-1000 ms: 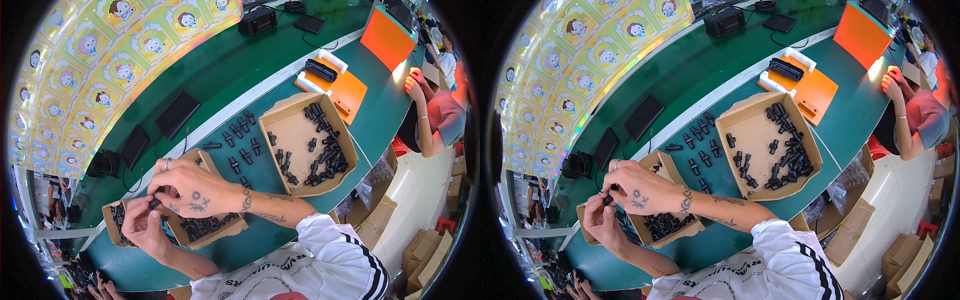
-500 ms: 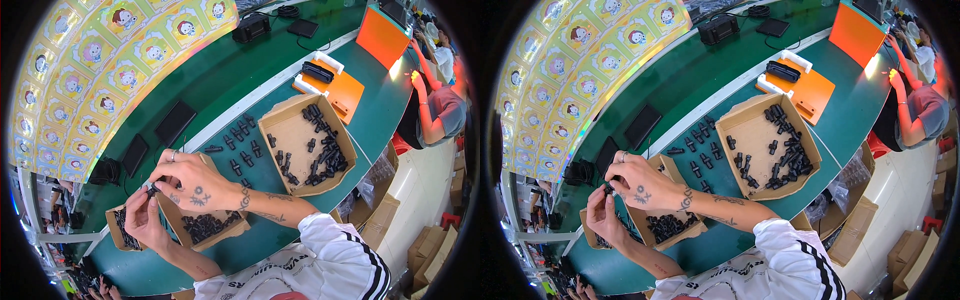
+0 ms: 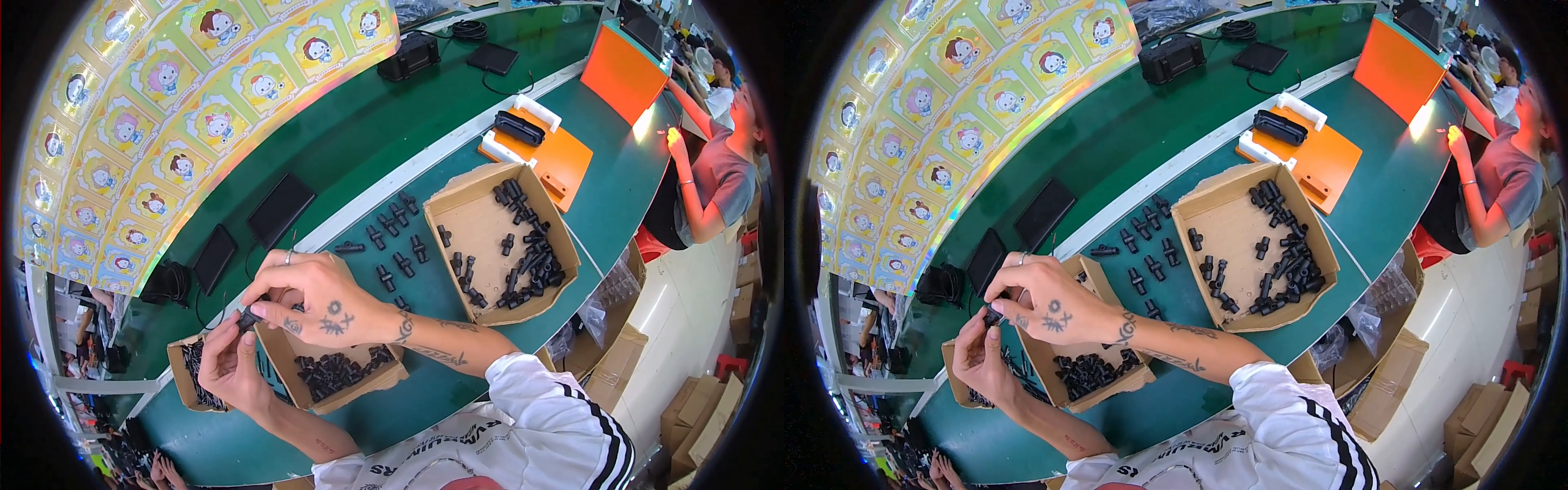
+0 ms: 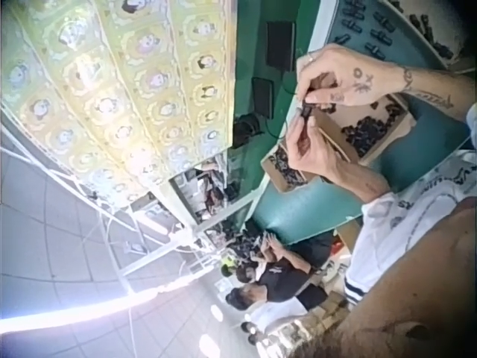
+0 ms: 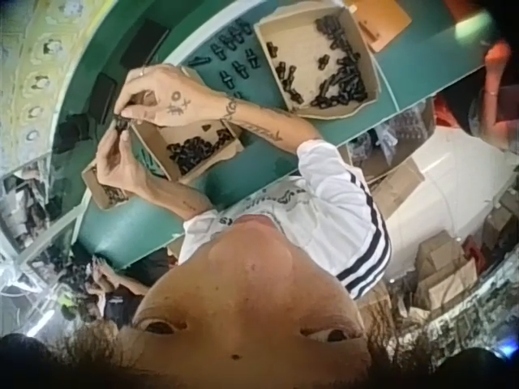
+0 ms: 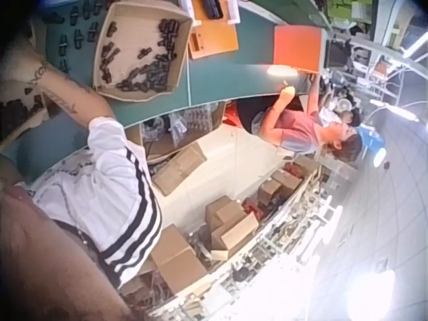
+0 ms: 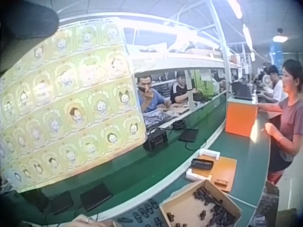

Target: Sort small plastic components and place them into a black housing unit on a production line.

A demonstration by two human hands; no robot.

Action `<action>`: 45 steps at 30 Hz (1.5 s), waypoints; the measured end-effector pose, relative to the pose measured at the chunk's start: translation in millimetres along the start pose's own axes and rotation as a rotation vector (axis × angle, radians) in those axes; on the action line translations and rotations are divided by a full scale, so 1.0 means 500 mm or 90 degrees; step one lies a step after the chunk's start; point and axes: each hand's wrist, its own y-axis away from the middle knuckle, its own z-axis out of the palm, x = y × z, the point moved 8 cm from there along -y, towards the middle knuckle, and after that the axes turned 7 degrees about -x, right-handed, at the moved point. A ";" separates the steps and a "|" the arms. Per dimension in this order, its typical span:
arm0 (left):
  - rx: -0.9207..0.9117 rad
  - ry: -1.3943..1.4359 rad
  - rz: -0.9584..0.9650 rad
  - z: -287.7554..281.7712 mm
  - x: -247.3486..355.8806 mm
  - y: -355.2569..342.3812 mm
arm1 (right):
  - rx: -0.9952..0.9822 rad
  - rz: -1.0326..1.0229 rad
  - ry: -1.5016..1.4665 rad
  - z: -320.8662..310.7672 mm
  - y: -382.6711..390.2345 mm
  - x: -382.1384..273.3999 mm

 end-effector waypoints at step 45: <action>-0.027 0.121 0.078 -0.032 0.003 0.010 | -0.138 0.179 -0.390 0.051 0.001 0.060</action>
